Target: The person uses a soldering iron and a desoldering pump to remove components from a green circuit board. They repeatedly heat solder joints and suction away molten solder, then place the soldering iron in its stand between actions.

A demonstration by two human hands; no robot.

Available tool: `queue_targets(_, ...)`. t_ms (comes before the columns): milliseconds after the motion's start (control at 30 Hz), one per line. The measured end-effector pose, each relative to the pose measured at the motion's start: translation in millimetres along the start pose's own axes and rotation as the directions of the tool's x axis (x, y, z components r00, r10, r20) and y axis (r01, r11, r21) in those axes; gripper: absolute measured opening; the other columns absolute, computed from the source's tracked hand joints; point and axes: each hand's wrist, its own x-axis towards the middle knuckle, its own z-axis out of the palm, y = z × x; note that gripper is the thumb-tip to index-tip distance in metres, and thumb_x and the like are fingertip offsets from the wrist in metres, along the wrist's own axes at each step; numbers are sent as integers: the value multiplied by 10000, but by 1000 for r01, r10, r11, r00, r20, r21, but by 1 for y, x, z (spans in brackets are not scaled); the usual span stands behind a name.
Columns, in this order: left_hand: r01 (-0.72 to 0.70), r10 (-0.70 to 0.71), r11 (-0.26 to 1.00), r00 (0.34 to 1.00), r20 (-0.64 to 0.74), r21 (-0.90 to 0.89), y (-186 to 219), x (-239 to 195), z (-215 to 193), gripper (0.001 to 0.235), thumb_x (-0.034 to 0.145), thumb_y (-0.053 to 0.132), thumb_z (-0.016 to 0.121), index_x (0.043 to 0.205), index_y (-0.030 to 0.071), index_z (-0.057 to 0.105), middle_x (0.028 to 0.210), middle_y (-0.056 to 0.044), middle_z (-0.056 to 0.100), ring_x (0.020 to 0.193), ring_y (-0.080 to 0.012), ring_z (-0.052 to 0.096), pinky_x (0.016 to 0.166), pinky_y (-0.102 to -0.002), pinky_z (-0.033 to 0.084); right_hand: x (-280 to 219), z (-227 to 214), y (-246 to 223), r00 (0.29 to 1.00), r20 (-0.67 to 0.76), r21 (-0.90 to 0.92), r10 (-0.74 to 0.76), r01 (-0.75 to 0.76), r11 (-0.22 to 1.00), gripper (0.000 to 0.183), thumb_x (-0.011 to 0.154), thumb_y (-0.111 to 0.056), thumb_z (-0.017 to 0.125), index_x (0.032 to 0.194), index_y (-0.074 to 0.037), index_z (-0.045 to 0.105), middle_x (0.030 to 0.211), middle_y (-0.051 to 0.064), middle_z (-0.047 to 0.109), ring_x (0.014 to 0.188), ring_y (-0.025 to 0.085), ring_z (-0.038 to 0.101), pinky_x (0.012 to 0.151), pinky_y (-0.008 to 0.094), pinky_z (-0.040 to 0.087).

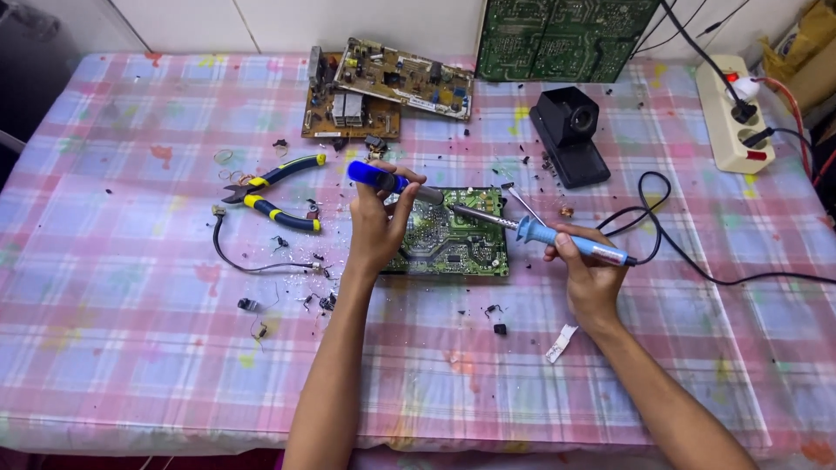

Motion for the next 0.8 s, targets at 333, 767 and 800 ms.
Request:
queue_targets(333,-33,32,999,999,-16,-24,17,2,-2,259,894,23,525,1069,29,335,906,-126,629,859,-337,651,603,-382,583,-6,12,-14,993,-19,-114,-114,111,987,113,840,-10,658,884,80,608,743,191,615,559,199,620,522,319,550)
queue_targets(767,-56,56,998,998,-43,-3,3,3,-9,242,907,29,517,1061,35,331,902,-122,628,839,-340,649,605,-396,577,6,20,-3,984,-176,33,13,-7,999,134,880,-72,616,872,58,585,657,148,556,491,190,575,474,293,526)
queue_targets(800,-54,54,999,998,-39,1,2,2,-8,246,904,27,522,1060,34,332,899,-122,630,835,-340,650,605,-397,578,3,19,-4,984,-175,33,43,-37,999,144,876,-84,618,882,58,595,677,153,569,512,193,587,497,306,540)
